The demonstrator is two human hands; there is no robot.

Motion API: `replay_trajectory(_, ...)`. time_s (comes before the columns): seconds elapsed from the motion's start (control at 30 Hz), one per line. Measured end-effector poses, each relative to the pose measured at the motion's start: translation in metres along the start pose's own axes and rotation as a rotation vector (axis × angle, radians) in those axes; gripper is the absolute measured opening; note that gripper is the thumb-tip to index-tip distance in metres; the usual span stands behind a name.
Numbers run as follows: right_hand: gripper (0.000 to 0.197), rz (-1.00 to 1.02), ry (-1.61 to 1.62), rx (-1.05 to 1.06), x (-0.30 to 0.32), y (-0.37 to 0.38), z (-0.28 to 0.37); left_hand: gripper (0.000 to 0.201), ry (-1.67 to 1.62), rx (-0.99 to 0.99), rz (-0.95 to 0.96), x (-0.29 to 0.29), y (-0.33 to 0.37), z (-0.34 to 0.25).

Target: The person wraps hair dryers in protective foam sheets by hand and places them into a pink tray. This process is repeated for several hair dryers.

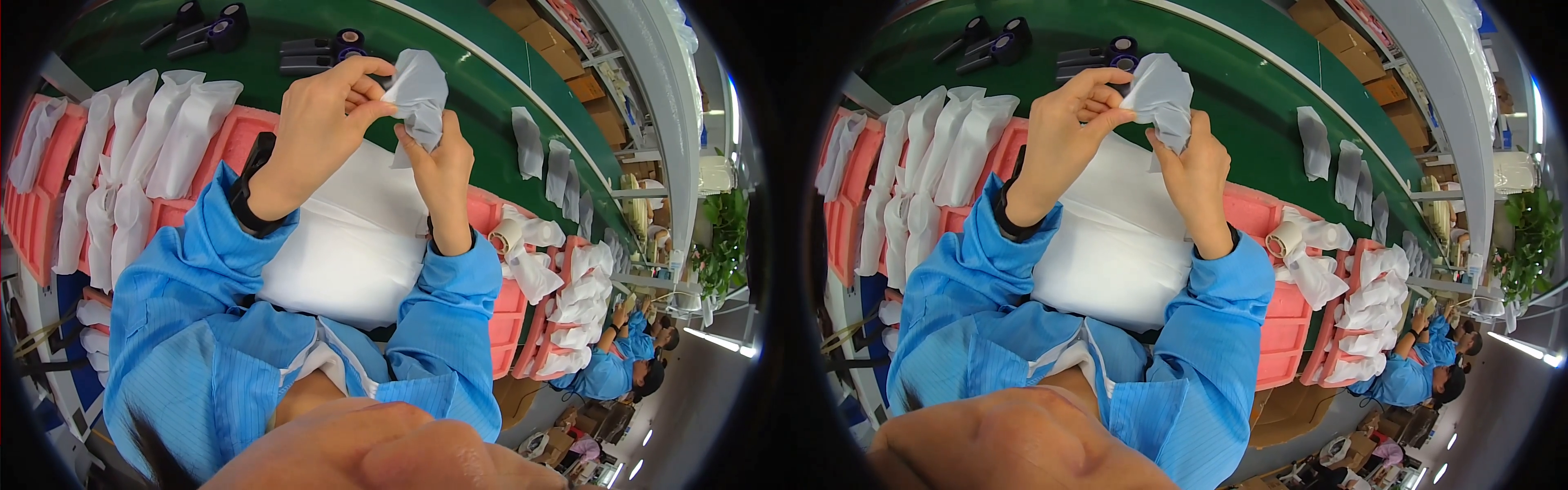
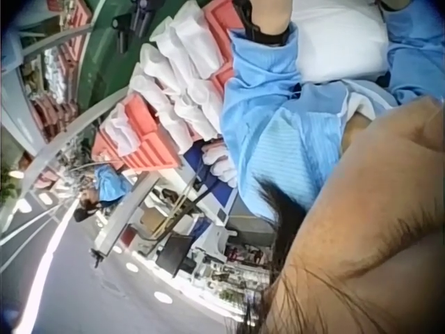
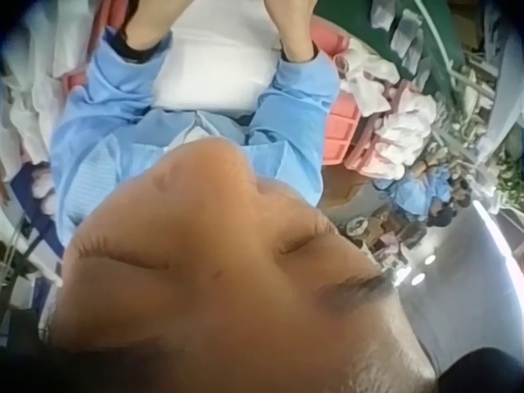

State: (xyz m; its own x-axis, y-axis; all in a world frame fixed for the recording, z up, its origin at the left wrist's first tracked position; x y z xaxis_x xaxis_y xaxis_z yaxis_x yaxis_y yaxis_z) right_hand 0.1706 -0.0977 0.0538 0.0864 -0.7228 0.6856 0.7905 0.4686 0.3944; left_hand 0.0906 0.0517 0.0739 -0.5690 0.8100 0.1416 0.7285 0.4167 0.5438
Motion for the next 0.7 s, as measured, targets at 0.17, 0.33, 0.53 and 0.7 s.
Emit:
replay_trajectory(0.17,0.034,0.223,0.164,-0.084,0.004,0.002,-0.003,0.03,-0.097,0.06,0.036,0.008,0.01,0.011)
replay_trajectory(0.33,0.039,0.506,0.351,-0.108,0.009,0.0,-0.012,0.025,-0.238,0.056,0.075,0.007,0.007,0.009)
replay_trajectory(0.53,0.043,0.492,0.418,-0.177,0.008,-0.001,-0.007,0.022,-0.004,-0.117,-0.041,0.002,0.005,0.004)
replay_trajectory(0.7,0.046,0.627,0.539,-0.235,0.016,-0.003,-0.009,0.018,0.04,-0.154,-0.017,0.008,0.006,0.0)
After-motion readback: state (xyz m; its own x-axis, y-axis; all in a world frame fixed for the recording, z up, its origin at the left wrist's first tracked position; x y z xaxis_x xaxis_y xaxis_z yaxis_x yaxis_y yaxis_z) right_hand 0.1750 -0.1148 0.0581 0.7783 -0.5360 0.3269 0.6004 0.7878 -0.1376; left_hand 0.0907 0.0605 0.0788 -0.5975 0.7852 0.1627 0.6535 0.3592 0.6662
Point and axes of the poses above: each hand's wrist, its own y-axis towards the middle knuckle, its own x-axis out of the back of the hand, z = x × y, the point moved 3 cm from there along y, towards the middle knuckle, and after that the axes turned 3 degrees about -y, right-handed, at the moved point
